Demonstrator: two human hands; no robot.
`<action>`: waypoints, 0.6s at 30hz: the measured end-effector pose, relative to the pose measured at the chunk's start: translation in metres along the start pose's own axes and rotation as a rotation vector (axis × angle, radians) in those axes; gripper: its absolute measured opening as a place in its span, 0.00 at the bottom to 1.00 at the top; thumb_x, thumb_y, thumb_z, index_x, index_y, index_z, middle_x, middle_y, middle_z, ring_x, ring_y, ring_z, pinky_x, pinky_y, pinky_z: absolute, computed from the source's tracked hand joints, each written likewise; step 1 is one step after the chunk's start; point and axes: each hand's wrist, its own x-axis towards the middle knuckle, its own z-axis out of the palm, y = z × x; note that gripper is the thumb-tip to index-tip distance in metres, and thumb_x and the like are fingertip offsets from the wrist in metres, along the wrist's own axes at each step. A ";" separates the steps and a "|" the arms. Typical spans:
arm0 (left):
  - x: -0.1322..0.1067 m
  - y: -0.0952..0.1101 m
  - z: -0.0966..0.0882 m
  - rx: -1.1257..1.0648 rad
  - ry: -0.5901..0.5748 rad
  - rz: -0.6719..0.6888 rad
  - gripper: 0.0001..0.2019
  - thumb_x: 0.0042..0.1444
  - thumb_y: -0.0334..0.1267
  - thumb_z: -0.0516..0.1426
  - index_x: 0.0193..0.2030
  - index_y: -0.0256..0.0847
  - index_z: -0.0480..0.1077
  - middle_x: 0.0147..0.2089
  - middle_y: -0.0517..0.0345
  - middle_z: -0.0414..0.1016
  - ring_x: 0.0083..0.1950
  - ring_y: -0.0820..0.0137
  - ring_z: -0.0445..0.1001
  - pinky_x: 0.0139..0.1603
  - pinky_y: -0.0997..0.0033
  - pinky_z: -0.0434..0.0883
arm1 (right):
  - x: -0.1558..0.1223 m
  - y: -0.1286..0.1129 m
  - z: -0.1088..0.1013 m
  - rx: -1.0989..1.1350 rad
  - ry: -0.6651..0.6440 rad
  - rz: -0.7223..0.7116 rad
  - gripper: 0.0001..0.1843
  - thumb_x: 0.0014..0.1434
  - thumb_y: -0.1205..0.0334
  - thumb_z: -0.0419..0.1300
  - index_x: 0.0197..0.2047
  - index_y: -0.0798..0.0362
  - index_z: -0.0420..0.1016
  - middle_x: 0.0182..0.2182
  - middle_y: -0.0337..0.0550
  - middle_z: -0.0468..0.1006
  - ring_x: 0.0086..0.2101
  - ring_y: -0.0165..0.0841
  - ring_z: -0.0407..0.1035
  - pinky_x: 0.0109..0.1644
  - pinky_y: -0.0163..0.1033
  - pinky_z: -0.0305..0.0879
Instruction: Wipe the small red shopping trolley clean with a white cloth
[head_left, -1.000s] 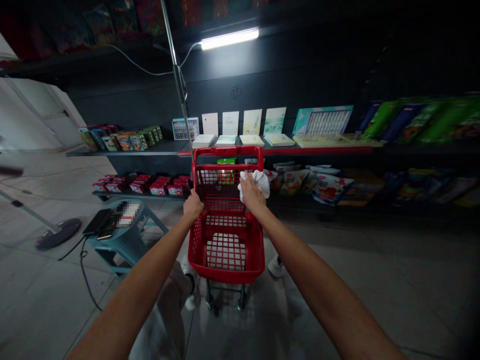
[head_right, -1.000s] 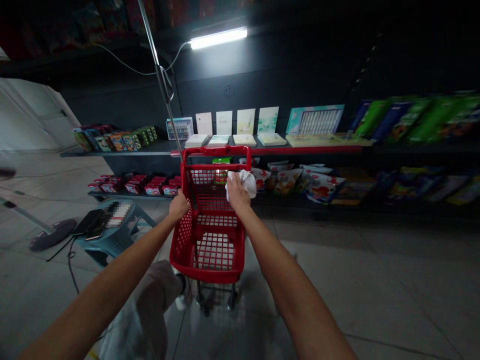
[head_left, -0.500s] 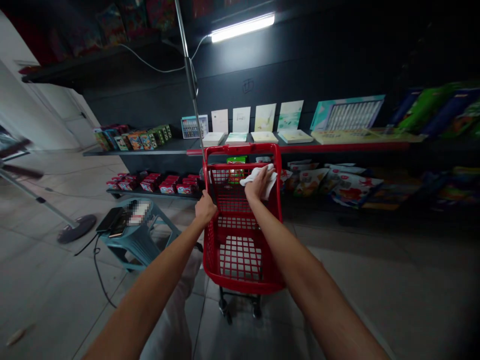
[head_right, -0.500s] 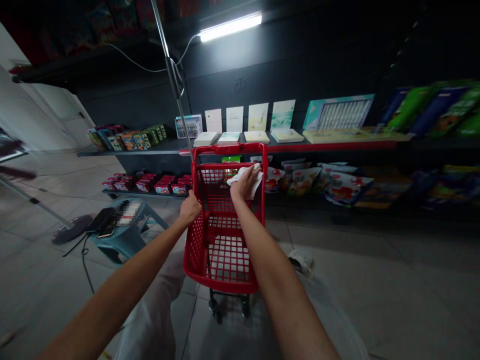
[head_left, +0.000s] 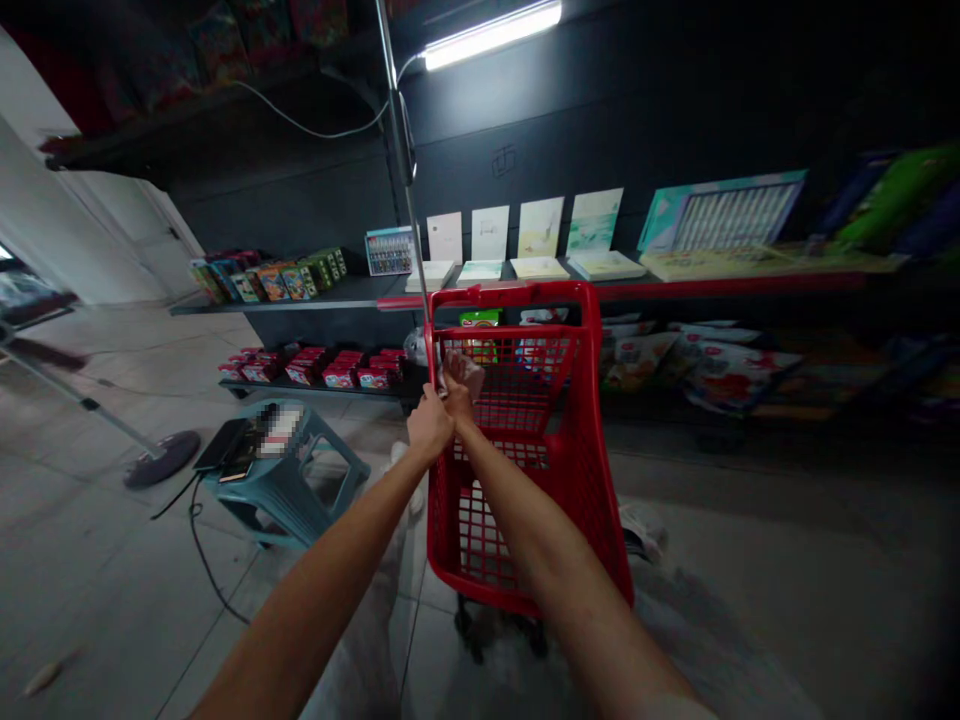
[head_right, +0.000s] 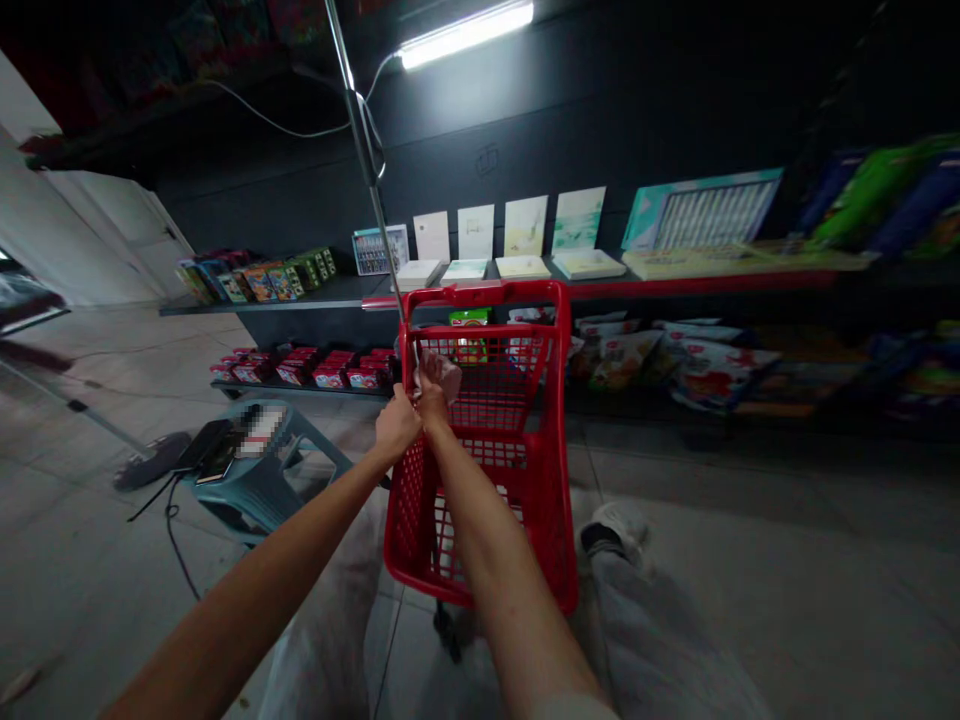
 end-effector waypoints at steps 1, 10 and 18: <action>0.000 0.001 0.000 0.003 0.002 0.001 0.19 0.66 0.39 0.53 0.62 0.42 0.56 0.57 0.38 0.77 0.57 0.53 0.80 0.55 0.58 0.73 | -0.004 0.010 -0.003 -0.013 -0.017 -0.022 0.48 0.55 0.77 0.51 0.78 0.54 0.50 0.74 0.50 0.57 0.74 0.38 0.47 0.69 0.42 0.61; -0.003 0.007 -0.007 0.032 -0.005 0.000 0.19 0.65 0.36 0.51 0.62 0.40 0.57 0.57 0.37 0.77 0.57 0.52 0.80 0.55 0.56 0.73 | -0.044 0.099 -0.062 -0.227 0.082 0.151 0.47 0.57 0.78 0.45 0.80 0.57 0.42 0.79 0.42 0.35 0.76 0.36 0.28 0.73 0.45 0.56; -0.004 0.011 0.002 0.004 0.011 0.004 0.20 0.62 0.32 0.52 0.61 0.39 0.57 0.58 0.36 0.76 0.57 0.49 0.80 0.53 0.53 0.74 | -0.046 0.107 -0.083 -0.351 0.230 0.629 0.46 0.63 0.65 0.46 0.78 0.70 0.29 0.77 0.66 0.35 0.75 0.46 0.34 0.76 0.54 0.42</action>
